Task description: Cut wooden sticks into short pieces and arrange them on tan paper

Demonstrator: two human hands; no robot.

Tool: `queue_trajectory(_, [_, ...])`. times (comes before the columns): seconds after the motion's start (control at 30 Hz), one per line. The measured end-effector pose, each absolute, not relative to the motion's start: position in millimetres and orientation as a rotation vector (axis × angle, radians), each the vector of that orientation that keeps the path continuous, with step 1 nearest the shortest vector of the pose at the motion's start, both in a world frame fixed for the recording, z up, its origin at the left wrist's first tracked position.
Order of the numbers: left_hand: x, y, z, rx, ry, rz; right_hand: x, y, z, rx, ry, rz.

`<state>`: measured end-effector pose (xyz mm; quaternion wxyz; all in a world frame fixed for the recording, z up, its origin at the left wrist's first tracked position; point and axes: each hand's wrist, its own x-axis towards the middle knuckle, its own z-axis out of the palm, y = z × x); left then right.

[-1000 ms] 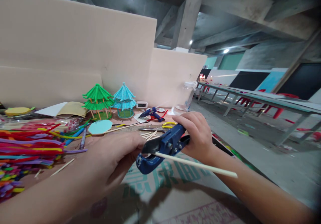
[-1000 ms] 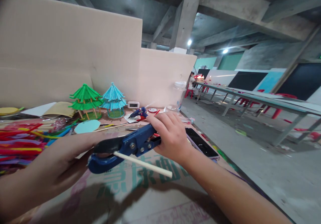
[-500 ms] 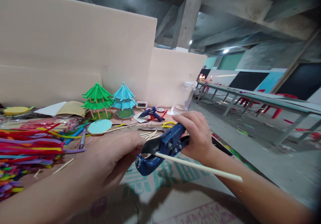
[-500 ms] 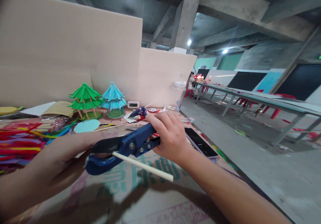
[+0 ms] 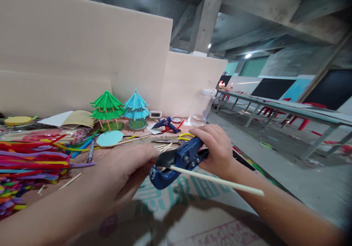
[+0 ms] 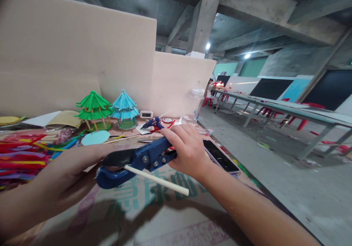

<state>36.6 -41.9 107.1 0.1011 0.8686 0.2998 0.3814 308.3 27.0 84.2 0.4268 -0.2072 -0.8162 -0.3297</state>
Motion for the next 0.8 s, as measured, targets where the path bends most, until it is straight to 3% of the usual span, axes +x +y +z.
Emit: queue_trajectory(0.8, [41.7, -42.3, 108.3, 2.560, 0.872, 1.045, 311.0, 27.9, 84.1, -0.480, -2.074, -0.820])
